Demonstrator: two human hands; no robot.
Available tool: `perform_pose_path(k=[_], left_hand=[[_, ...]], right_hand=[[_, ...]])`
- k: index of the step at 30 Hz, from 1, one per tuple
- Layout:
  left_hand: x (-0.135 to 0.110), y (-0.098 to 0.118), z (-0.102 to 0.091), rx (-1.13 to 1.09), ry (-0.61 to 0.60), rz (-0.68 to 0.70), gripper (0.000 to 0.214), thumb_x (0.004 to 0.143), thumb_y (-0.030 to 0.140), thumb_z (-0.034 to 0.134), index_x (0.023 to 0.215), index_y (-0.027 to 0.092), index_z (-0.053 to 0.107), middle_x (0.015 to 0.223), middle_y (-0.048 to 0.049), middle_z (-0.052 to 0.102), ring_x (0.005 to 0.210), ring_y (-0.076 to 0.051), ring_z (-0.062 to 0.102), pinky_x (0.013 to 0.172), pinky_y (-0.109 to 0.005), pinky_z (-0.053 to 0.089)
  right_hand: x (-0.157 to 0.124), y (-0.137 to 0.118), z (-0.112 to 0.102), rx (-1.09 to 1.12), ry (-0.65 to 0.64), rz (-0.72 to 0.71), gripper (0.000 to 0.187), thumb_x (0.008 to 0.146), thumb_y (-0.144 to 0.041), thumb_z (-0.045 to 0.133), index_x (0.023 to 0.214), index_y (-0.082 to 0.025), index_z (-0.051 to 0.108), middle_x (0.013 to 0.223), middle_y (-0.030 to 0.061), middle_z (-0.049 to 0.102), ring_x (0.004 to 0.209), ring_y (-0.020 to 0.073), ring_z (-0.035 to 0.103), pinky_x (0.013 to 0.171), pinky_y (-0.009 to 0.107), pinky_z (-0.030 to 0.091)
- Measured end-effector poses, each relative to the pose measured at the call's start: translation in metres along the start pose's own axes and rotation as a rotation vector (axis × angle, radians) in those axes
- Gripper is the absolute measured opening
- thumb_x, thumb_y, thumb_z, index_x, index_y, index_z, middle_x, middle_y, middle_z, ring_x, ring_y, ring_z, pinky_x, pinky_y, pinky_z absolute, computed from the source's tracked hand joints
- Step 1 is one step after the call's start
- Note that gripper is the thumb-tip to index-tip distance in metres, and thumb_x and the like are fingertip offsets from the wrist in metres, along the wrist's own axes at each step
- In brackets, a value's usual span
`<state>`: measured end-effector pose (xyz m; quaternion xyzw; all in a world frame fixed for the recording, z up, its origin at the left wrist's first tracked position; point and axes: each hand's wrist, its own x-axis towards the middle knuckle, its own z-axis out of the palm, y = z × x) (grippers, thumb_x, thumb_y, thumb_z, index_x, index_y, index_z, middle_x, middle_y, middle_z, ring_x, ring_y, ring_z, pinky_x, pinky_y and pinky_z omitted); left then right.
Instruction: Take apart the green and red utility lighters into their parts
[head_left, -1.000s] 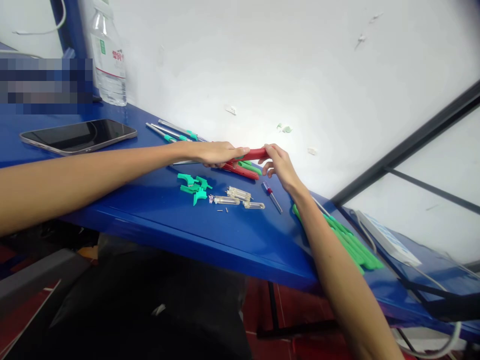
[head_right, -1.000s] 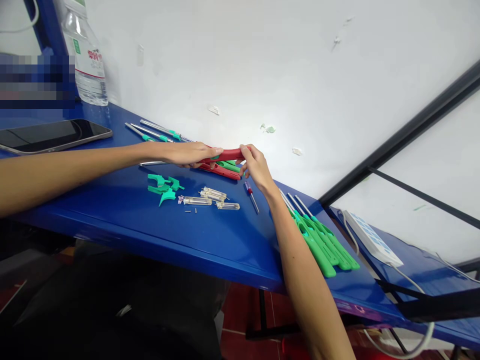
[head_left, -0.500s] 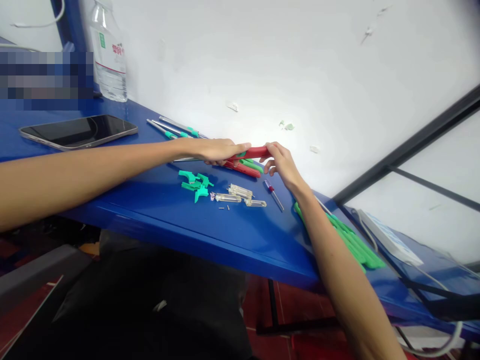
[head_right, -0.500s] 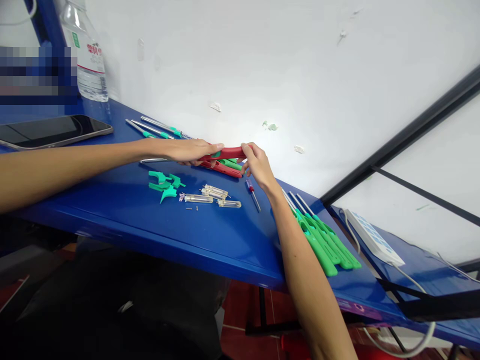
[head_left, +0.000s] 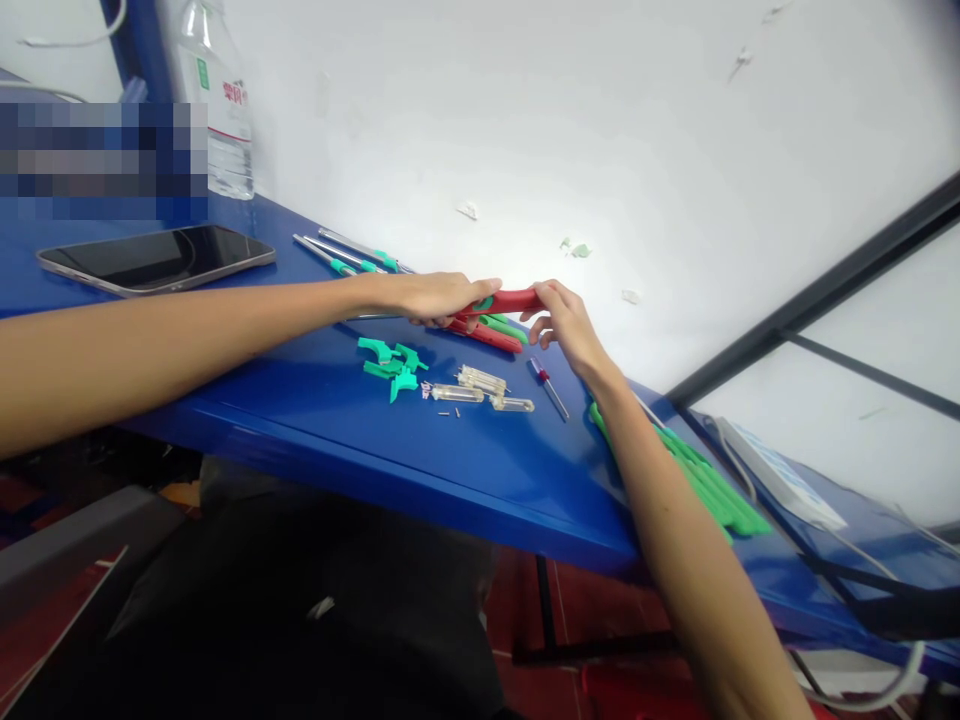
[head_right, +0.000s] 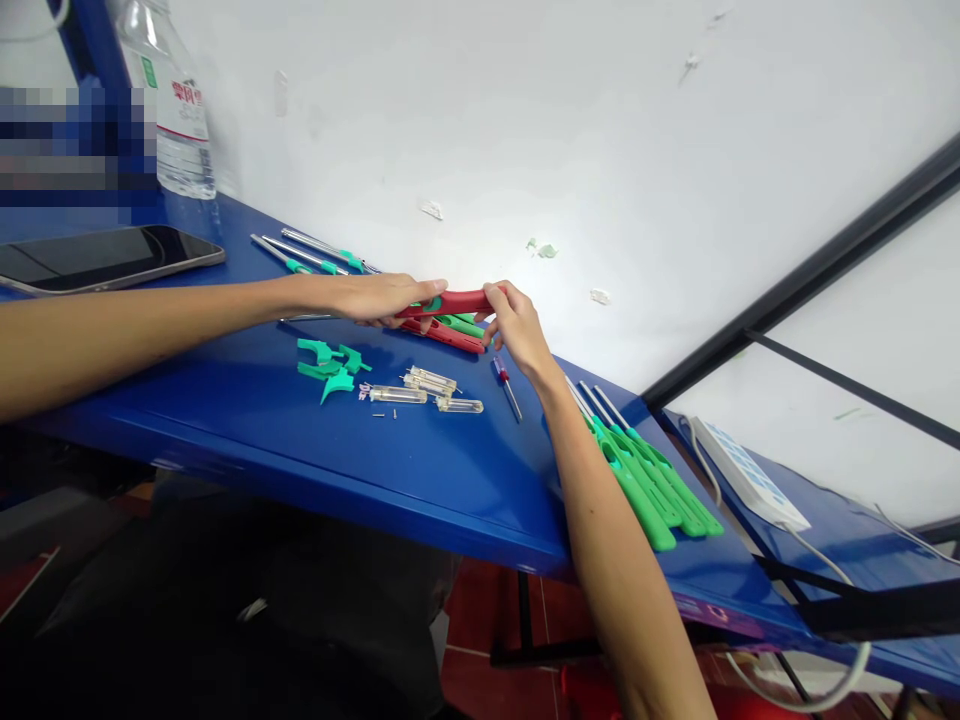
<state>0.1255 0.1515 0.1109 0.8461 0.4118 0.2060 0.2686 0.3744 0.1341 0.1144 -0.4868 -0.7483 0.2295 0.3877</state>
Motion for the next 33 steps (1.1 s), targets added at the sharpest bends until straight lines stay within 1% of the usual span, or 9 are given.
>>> perform_pose_path(k=[3,7,9,13,19,27,33], left_hand=[[-0.0004,0.0005,0.0001,-0.006,0.001,-0.010,0.062,0.100,0.079,0.035,0.082,0.022,0.055,0.067,-0.0054,0.050,0.056,-0.019,0.043,0.056,-0.038,0.034],[-0.0004,-0.0005,0.0000,-0.009,-0.005,-0.015,0.066,0.100,0.083,0.032,0.078,0.023,0.047,0.068,-0.0048,0.049,0.055,-0.017,0.041,0.054,-0.036,0.033],[-0.0002,-0.0012,-0.0001,-0.012,-0.008,-0.010,0.066,0.100,0.085,0.031,0.079,0.023,0.045,0.069,-0.0041,0.047,0.055,-0.017,0.040,0.054,-0.036,0.034],[0.0003,-0.0011,-0.0002,-0.005,-0.008,-0.001,0.065,0.101,0.082,0.031,0.079,0.024,0.046,0.068,-0.0038,0.046,0.054,-0.017,0.039,0.054,-0.036,0.034],[0.0011,0.0006,-0.0010,0.028,-0.012,0.010,0.065,0.101,0.080,0.032,0.076,0.023,0.050,0.066,-0.0054,0.049,0.054,-0.018,0.040,0.056,-0.037,0.035],[-0.0017,0.0047,-0.0012,0.060,-0.008,0.041,0.066,0.103,0.076,0.028,0.075,0.023,0.055,0.064,-0.0056,0.051,0.053,-0.019,0.041,0.060,-0.038,0.036],[-0.0007,0.0036,-0.0010,0.089,-0.004,0.058,0.067,0.104,0.077,0.027,0.072,0.024,0.051,0.064,-0.0054,0.053,0.055,-0.020,0.043,0.064,-0.039,0.038]], right_hand=[[-0.0004,-0.0004,-0.0001,0.003,-0.002,-0.002,0.042,0.102,-0.067,0.053,0.103,-0.025,0.054,0.095,0.0065,0.072,0.058,0.0136,0.060,0.049,0.028,0.042],[-0.0002,-0.0004,0.0000,0.003,-0.005,-0.002,0.043,0.101,-0.068,0.053,0.102,-0.025,0.054,0.094,0.0064,0.072,0.058,0.0132,0.060,0.048,0.028,0.042],[0.0001,-0.0002,0.0001,0.004,-0.005,-0.003,0.042,0.101,-0.067,0.053,0.102,-0.025,0.054,0.094,0.0064,0.072,0.058,0.0133,0.060,0.048,0.028,0.042],[0.0003,0.0004,0.0003,0.009,-0.003,-0.007,0.040,0.101,-0.066,0.053,0.101,-0.025,0.055,0.093,0.0065,0.072,0.057,0.0135,0.060,0.048,0.028,0.042],[0.0006,0.0013,0.0008,0.012,0.002,-0.008,0.039,0.102,-0.064,0.053,0.101,-0.025,0.054,0.092,0.0065,0.071,0.057,0.0141,0.060,0.047,0.028,0.041],[-0.0020,-0.0019,0.0002,-0.007,-0.009,0.014,0.047,0.103,-0.072,0.051,0.102,-0.025,0.054,0.096,0.0075,0.074,0.059,0.0137,0.061,0.050,0.028,0.043],[-0.0035,-0.0033,0.0013,-0.048,0.010,0.018,0.065,0.100,-0.088,0.041,0.105,-0.025,0.056,0.100,0.0099,0.075,0.059,0.0150,0.061,0.051,0.030,0.042]])
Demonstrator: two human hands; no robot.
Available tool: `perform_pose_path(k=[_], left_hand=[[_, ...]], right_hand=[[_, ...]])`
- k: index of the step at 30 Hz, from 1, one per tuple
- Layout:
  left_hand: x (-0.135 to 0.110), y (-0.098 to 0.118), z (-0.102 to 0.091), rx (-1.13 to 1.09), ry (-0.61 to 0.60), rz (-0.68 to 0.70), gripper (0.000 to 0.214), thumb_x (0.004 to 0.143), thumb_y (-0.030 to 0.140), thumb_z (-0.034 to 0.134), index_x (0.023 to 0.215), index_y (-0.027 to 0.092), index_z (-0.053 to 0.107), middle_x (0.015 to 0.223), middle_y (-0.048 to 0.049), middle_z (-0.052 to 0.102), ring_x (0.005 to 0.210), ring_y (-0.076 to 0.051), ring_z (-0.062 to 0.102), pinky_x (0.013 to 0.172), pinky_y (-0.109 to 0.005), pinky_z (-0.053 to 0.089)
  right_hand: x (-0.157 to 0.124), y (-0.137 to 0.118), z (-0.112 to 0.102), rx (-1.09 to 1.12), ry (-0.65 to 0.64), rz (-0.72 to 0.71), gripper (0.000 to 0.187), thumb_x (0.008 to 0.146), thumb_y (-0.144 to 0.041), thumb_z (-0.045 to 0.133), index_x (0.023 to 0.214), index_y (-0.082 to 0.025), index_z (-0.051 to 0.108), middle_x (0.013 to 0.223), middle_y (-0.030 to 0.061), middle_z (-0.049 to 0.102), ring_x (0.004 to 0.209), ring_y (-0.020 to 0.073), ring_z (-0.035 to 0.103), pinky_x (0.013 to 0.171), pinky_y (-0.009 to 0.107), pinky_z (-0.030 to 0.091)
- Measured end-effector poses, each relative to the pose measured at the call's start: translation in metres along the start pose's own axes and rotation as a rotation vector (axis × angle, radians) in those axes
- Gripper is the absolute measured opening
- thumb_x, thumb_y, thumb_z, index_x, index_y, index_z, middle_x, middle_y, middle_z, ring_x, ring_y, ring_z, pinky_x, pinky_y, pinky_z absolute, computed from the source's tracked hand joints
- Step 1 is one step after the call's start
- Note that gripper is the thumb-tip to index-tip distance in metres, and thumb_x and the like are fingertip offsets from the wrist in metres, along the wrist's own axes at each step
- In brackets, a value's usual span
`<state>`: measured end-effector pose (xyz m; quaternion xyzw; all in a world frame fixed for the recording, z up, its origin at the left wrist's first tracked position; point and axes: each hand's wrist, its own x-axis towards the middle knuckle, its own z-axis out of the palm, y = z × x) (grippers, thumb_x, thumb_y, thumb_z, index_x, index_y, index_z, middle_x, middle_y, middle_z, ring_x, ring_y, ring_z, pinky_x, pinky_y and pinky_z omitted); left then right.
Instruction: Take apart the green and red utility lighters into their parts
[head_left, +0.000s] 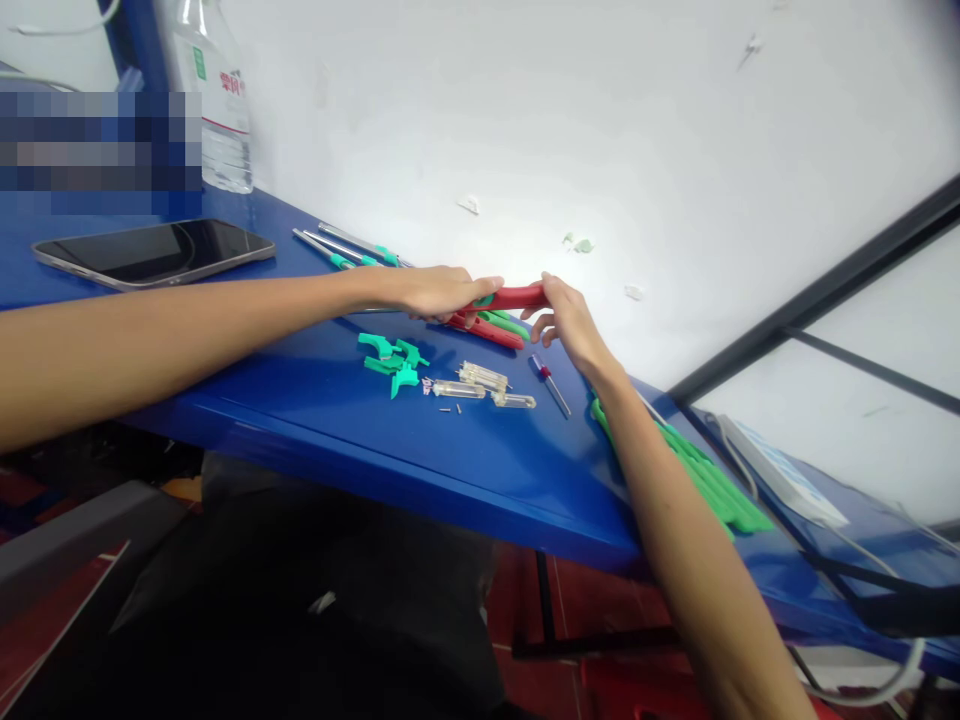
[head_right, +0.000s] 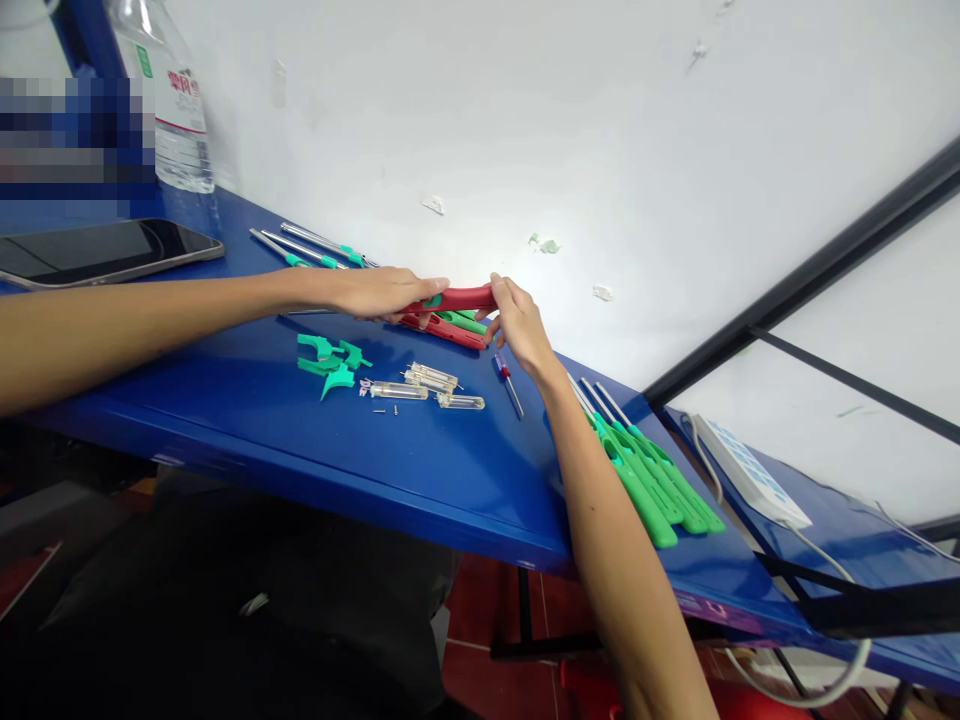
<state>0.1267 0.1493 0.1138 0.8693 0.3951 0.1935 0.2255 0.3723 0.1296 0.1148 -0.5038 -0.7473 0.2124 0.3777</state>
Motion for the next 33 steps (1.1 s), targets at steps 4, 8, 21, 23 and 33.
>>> perform_pose_path(k=[4,8,21,23,33], left_hand=[[0.002,-0.002,0.000,0.022,0.004,0.003,0.067,0.104,0.077,0.025,0.070,0.024,0.049,0.065,-0.0056,0.054,0.056,-0.020,0.045,0.066,-0.039,0.039],[0.005,-0.004,0.001,0.052,0.012,-0.018,0.069,0.103,0.079,0.025,0.070,0.024,0.050,0.064,-0.0070,0.057,0.055,-0.020,0.047,0.064,-0.040,0.039],[0.007,-0.015,0.002,0.146,-0.064,-0.085,0.073,0.099,0.083,0.028,0.082,0.022,0.064,0.061,-0.0083,0.063,0.052,-0.023,0.054,0.063,-0.040,0.042],[0.008,-0.017,0.003,0.144,-0.072,-0.088,0.075,0.098,0.086,0.027,0.082,0.023,0.064,0.062,-0.0087,0.064,0.052,-0.023,0.054,0.063,-0.040,0.042],[0.005,-0.010,0.002,0.133,-0.059,-0.084,0.073,0.100,0.081,0.027,0.086,0.022,0.069,0.062,-0.0083,0.064,0.051,-0.023,0.055,0.062,-0.039,0.041]], right_hand=[[0.000,0.001,0.001,0.009,0.004,-0.010,0.065,0.100,-0.088,0.044,0.101,-0.025,0.057,0.099,0.0103,0.075,0.057,0.0153,0.061,0.049,0.031,0.042],[0.001,0.004,0.000,0.000,-0.006,-0.022,0.063,0.101,-0.086,0.045,0.100,-0.024,0.057,0.099,0.0107,0.075,0.056,0.0154,0.062,0.049,0.032,0.042],[0.002,0.015,0.006,-0.097,-0.107,0.038,0.063,0.105,-0.084,0.044,0.099,-0.023,0.059,0.094,0.0099,0.077,0.055,0.0172,0.066,0.048,0.032,0.048],[0.003,0.017,0.007,-0.100,-0.117,0.051,0.062,0.106,-0.082,0.044,0.100,-0.023,0.059,0.092,0.0095,0.078,0.054,0.0170,0.066,0.047,0.031,0.048],[0.002,0.012,0.005,-0.103,-0.112,0.042,0.063,0.106,-0.082,0.042,0.104,-0.023,0.061,0.101,0.0123,0.079,0.056,0.0173,0.067,0.049,0.032,0.051]])
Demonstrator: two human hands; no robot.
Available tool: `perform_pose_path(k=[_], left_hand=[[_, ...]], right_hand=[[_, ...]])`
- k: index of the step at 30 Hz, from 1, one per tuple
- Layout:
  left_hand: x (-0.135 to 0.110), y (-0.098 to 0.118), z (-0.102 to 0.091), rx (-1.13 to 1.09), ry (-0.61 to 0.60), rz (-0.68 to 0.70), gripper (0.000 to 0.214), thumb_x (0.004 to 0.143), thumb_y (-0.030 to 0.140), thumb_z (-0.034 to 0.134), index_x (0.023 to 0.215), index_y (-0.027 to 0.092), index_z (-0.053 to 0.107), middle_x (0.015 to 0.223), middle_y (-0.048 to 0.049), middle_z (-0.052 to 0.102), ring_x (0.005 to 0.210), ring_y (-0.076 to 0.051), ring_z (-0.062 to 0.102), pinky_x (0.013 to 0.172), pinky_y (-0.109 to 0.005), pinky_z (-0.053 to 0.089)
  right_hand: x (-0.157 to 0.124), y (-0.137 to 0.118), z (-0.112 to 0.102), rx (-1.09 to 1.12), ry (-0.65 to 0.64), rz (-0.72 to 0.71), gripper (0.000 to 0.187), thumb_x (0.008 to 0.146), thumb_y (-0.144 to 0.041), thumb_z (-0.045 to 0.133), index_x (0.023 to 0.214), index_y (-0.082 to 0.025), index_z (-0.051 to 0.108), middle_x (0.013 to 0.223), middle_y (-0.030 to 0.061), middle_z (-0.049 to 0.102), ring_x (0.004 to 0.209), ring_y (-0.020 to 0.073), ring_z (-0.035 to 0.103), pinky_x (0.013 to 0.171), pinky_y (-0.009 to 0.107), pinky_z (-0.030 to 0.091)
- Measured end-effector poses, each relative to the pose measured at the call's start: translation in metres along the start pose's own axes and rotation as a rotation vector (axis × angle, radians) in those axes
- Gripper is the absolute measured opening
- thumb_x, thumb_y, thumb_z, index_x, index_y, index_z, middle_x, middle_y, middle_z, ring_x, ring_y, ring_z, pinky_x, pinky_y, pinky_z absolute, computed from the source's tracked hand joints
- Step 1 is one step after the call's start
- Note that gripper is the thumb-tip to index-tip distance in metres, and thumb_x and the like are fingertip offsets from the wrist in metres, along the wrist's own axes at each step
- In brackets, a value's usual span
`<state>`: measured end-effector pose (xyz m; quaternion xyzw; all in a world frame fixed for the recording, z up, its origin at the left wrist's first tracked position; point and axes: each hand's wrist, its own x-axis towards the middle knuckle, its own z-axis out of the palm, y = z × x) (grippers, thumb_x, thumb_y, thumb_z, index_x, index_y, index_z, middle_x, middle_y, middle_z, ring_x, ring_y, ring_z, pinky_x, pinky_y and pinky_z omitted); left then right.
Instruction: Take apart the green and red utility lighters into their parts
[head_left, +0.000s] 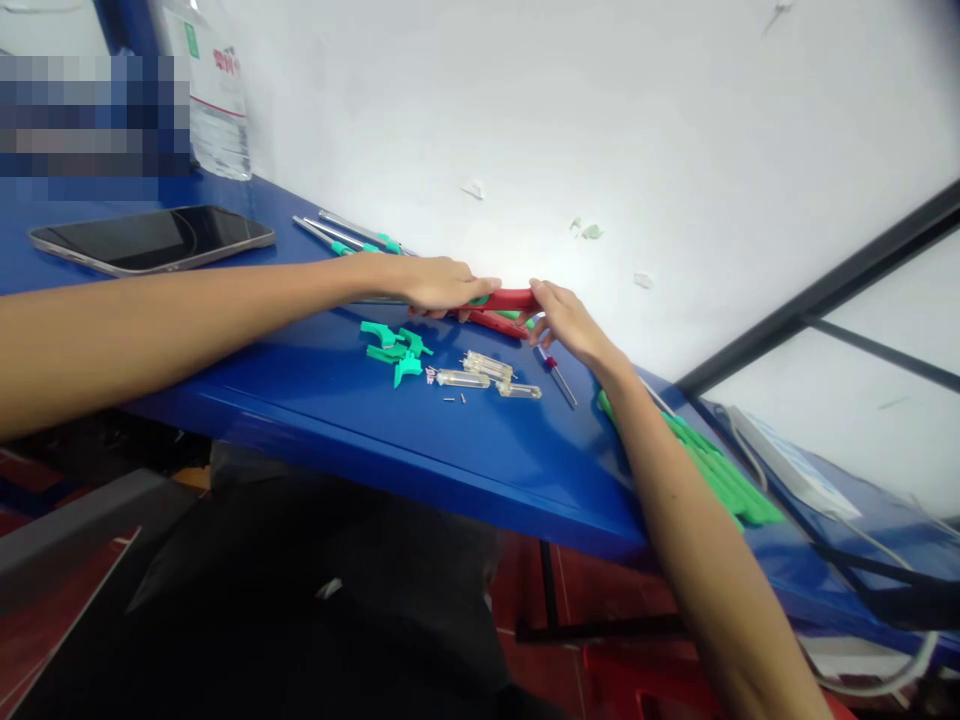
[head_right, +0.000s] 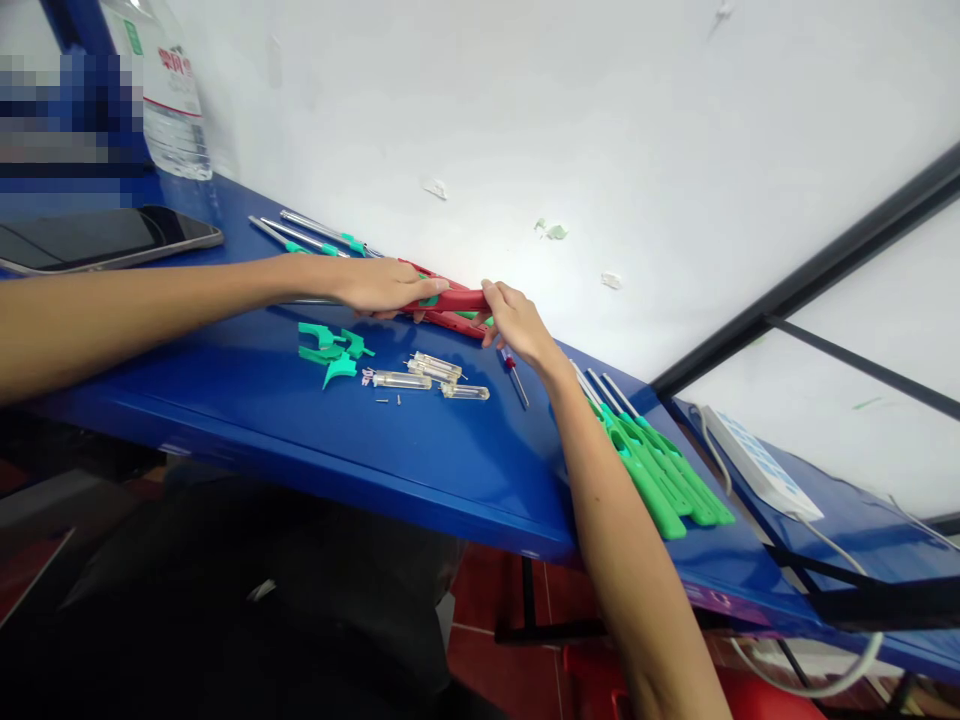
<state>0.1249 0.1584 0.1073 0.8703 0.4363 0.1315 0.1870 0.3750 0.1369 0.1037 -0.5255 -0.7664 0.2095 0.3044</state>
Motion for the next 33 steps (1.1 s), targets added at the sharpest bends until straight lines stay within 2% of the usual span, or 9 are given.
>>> perform_pose_path(k=[3,6,9,11,14,17,25,30,33], left_hand=[[0.001,0.004,-0.001,0.031,0.054,0.015,0.073,0.101,0.078,0.025,0.078,0.022,0.066,0.066,-0.0099,0.065,0.060,-0.024,0.057,0.068,-0.039,0.041],[0.002,0.006,-0.002,0.065,0.143,0.007,0.070,0.101,0.078,0.028,0.078,0.022,0.064,0.073,-0.0115,0.066,0.070,-0.025,0.058,0.072,-0.039,0.039],[0.001,0.005,-0.002,0.073,0.213,-0.021,0.070,0.101,0.079,0.028,0.079,0.022,0.063,0.076,-0.0128,0.065,0.071,-0.026,0.056,0.071,-0.040,0.036],[0.000,0.005,-0.002,0.070,0.241,-0.039,0.070,0.100,0.079,0.028,0.079,0.022,0.063,0.075,-0.0129,0.064,0.070,-0.026,0.056,0.070,-0.041,0.035],[-0.002,0.007,-0.003,0.064,0.274,-0.077,0.069,0.099,0.078,0.031,0.080,0.022,0.065,0.077,-0.0132,0.063,0.070,-0.026,0.055,0.070,-0.041,0.035],[-0.005,0.012,-0.006,0.050,0.300,-0.117,0.068,0.100,0.077,0.031,0.082,0.021,0.066,0.081,-0.0140,0.065,0.069,-0.025,0.055,0.070,-0.040,0.035],[-0.009,0.015,-0.010,0.025,0.306,-0.118,0.071,0.102,0.076,0.030,0.085,0.020,0.069,0.082,-0.0145,0.070,0.070,-0.024,0.058,0.069,-0.038,0.035],[-0.007,0.012,-0.009,0.031,0.313,-0.108,0.071,0.107,0.070,0.027,0.087,0.019,0.071,0.084,-0.0144,0.073,0.067,-0.022,0.059,0.068,-0.039,0.038],[-0.006,0.012,-0.008,0.046,0.319,-0.138,0.068,0.111,0.068,0.030,0.088,0.019,0.071,0.080,-0.0086,0.070,0.064,-0.019,0.057,0.068,-0.038,0.042]], right_hand=[[-0.003,-0.007,-0.004,-0.062,0.028,0.031,0.067,0.109,-0.079,0.032,0.107,-0.021,0.066,0.105,0.0134,0.081,0.058,0.0176,0.068,0.053,0.032,0.053],[-0.006,-0.011,-0.018,-0.282,0.118,0.152,0.073,0.114,-0.069,0.020,0.106,-0.019,0.072,0.103,0.0135,0.083,0.065,0.0202,0.073,0.064,0.034,0.057],[-0.009,-0.008,-0.040,-0.426,0.136,0.283,0.071,0.113,-0.069,0.030,0.095,-0.018,0.075,0.095,0.0152,0.082,0.069,0.0234,0.075,0.071,0.037,0.057],[-0.011,-0.003,-0.052,-0.463,0.021,0.385,0.063,0.105,-0.074,0.052,0.085,-0.019,0.075,0.087,0.0152,0.081,0.063,0.0235,0.072,0.066,0.037,0.056],[-0.014,0.001,-0.057,-0.450,-0.254,0.506,0.055,0.079,-0.073,0.089,0.077,-0.020,0.076,0.080,0.0114,0.081,0.060,0.0235,0.071,0.057,0.035,0.054],[-0.014,0.000,-0.054,-0.407,-0.417,0.537,0.054,0.066,-0.068,0.099,0.078,-0.021,0.077,0.083,0.0092,0.082,0.066,0.0240,0.074,0.056,0.033,0.055],[-0.013,-0.005,-0.052,-0.347,-0.496,0.533,0.027,0.084,-0.041,0.093,0.082,-0.020,0.075,0.090,0.0075,0.082,0.073,0.0192,0.075,0.060,0.028,0.053],[-0.012,-0.004,-0.058,-0.343,-0.398,0.524,0.023,0.104,-0.038,0.076,0.107,-0.015,0.075,0.100,0.0052,0.078,0.081,0.0165,0.074,0.073,0.031,0.062],[-0.012,-0.005,-0.061,-0.317,-0.292,0.503,0.026,0.109,-0.039,0.071,0.121,-0.016,0.072,0.115,0.0067,0.076,0.094,0.0193,0.075,0.084,0.038,0.065]])
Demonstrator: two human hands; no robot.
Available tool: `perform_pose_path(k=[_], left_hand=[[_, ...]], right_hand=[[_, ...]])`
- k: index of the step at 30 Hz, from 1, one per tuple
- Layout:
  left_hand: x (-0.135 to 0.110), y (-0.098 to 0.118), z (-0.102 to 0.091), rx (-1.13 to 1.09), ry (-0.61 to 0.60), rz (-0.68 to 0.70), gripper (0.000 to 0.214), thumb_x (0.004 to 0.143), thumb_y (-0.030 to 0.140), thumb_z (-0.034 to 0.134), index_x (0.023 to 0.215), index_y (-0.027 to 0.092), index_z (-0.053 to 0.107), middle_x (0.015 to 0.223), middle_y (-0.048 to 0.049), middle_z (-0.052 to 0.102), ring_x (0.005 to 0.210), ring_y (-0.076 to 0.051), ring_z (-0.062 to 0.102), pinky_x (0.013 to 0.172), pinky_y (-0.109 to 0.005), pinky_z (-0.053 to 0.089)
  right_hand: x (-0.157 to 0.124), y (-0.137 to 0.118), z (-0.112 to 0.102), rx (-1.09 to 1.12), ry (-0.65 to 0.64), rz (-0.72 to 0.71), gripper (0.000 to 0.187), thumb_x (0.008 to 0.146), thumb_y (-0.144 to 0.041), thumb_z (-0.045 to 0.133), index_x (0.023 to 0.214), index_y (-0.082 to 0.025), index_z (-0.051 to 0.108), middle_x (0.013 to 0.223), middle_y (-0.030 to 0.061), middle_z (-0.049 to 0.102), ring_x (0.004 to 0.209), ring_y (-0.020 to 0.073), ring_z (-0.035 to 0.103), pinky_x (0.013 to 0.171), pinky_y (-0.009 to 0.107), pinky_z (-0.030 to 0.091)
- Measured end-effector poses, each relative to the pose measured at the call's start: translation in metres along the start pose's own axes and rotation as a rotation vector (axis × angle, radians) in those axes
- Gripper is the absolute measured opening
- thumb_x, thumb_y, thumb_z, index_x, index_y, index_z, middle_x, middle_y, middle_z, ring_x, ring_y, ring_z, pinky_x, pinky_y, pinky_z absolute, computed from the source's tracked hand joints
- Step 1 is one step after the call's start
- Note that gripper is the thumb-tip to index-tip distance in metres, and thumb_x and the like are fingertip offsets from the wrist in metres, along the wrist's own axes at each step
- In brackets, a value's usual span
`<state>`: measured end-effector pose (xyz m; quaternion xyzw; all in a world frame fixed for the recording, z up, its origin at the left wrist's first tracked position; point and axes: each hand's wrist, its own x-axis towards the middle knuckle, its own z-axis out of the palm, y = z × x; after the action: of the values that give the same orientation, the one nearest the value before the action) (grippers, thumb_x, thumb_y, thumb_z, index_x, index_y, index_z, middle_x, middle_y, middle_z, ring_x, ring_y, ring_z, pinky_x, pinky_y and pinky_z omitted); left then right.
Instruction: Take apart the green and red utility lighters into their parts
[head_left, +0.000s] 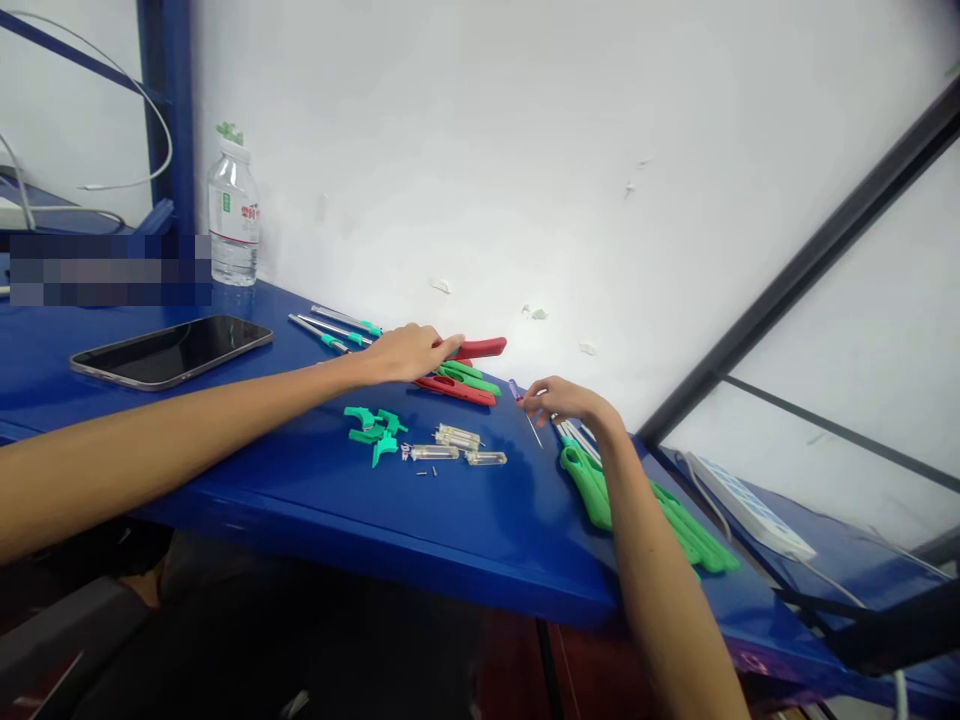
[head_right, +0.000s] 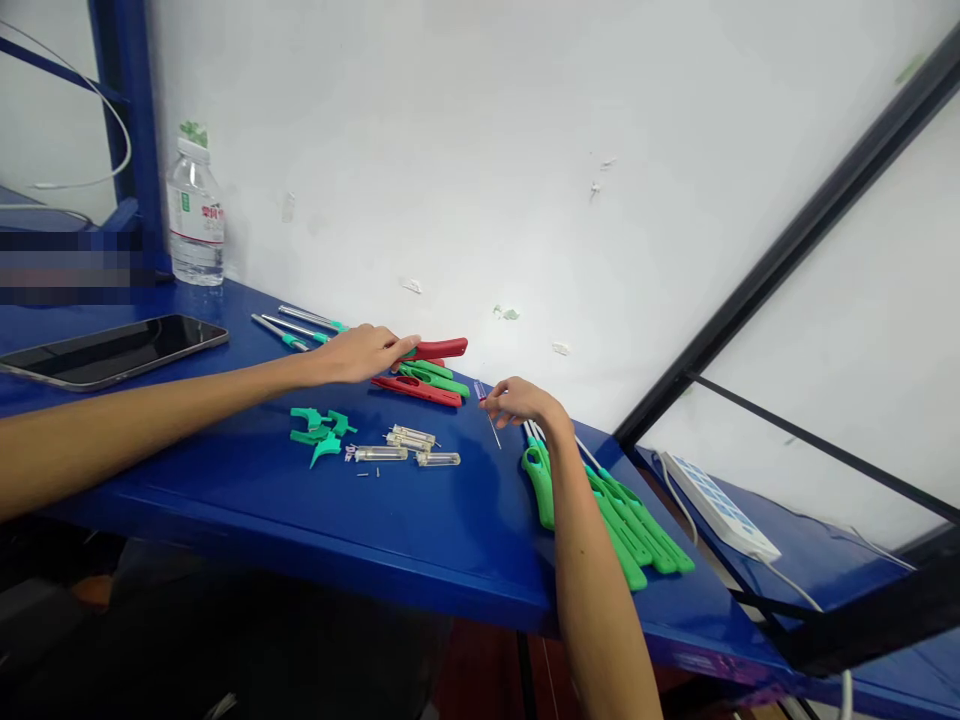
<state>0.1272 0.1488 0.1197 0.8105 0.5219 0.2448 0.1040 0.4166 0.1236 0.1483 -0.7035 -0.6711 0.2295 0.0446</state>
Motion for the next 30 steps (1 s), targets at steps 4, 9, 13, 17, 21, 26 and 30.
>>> perform_pose_path(k=[4,9,13,17,21,26,30], left_hand=[[0.001,0.000,0.001,0.017,-0.013,-0.029,0.060,0.110,0.071,0.045,0.097,0.019,0.070,0.081,-0.0005,0.068,0.069,-0.016,0.061,0.076,-0.036,0.054],[0.004,-0.004,0.003,0.017,-0.019,0.013,0.060,0.109,0.071,0.045,0.095,0.019,0.070,0.080,-0.0011,0.068,0.069,-0.016,0.061,0.074,-0.035,0.053],[0.003,-0.004,0.004,0.001,-0.067,0.120,0.071,0.108,0.073,0.030,0.083,0.021,0.071,0.074,-0.0077,0.068,0.065,-0.020,0.059,0.066,-0.038,0.043],[-0.004,0.001,0.003,0.010,-0.073,0.178,0.071,0.099,0.081,0.038,0.100,0.020,0.073,0.088,-0.0133,0.076,0.073,-0.025,0.066,0.064,-0.039,0.040],[-0.008,0.005,0.000,0.089,-0.005,0.174,0.072,0.093,0.080,0.047,0.120,0.016,0.066,0.099,-0.0170,0.078,0.085,-0.031,0.070,0.068,-0.039,0.041],[-0.006,0.002,-0.001,0.166,0.032,0.177,0.072,0.094,0.078,0.044,0.126,0.016,0.063,0.105,-0.0178,0.078,0.090,-0.033,0.071,0.071,-0.039,0.042],[-0.001,-0.003,0.003,0.203,0.035,0.192,0.072,0.094,0.079,0.046,0.127,0.017,0.063,0.100,-0.0164,0.078,0.084,-0.032,0.071,0.070,-0.038,0.041]], right_hand=[[-0.003,-0.002,0.000,0.082,0.061,-0.005,0.029,0.108,-0.037,0.072,0.128,-0.016,0.071,0.122,0.0082,0.075,0.100,0.0213,0.075,0.087,0.040,0.066],[-0.002,-0.003,0.001,0.200,0.094,-0.027,0.028,0.108,-0.036,0.073,0.127,-0.017,0.071,0.122,0.0080,0.075,0.099,0.0209,0.075,0.086,0.040,0.066],[0.001,0.000,0.001,0.339,0.236,-0.102,0.027,0.108,-0.037,0.073,0.124,-0.016,0.071,0.114,0.0060,0.075,0.090,0.0184,0.075,0.079,0.036,0.066],[0.004,0.001,-0.001,0.499,0.437,-0.248,0.017,0.103,-0.029,0.073,0.112,-0.018,0.063,0.098,0.0041,0.078,0.081,0.0174,0.077,0.067,0.027,0.059],[0.004,-0.004,0.000,0.628,0.610,-0.434,0.030,0.093,-0.039,0.072,0.111,-0.025,0.052,0.096,0.0033,0.081,0.080,0.0200,0.080,0.062,0.026,0.054],[0.001,-0.012,0.005,0.693,0.695,-0.609,0.046,0.082,-0.055,0.076,0.108,-0.027,0.051,0.094,0.0051,0.082,0.081,0.0241,0.080,0.059,0.028,0.052],[-0.003,-0.013,0.003,0.709,0.752,-0.668,0.049,0.082,-0.059,0.078,0.107,-0.028,0.050,0.093,0.0051,0.082,0.080,0.0245,0.080,0.057,0.027,0.052]])
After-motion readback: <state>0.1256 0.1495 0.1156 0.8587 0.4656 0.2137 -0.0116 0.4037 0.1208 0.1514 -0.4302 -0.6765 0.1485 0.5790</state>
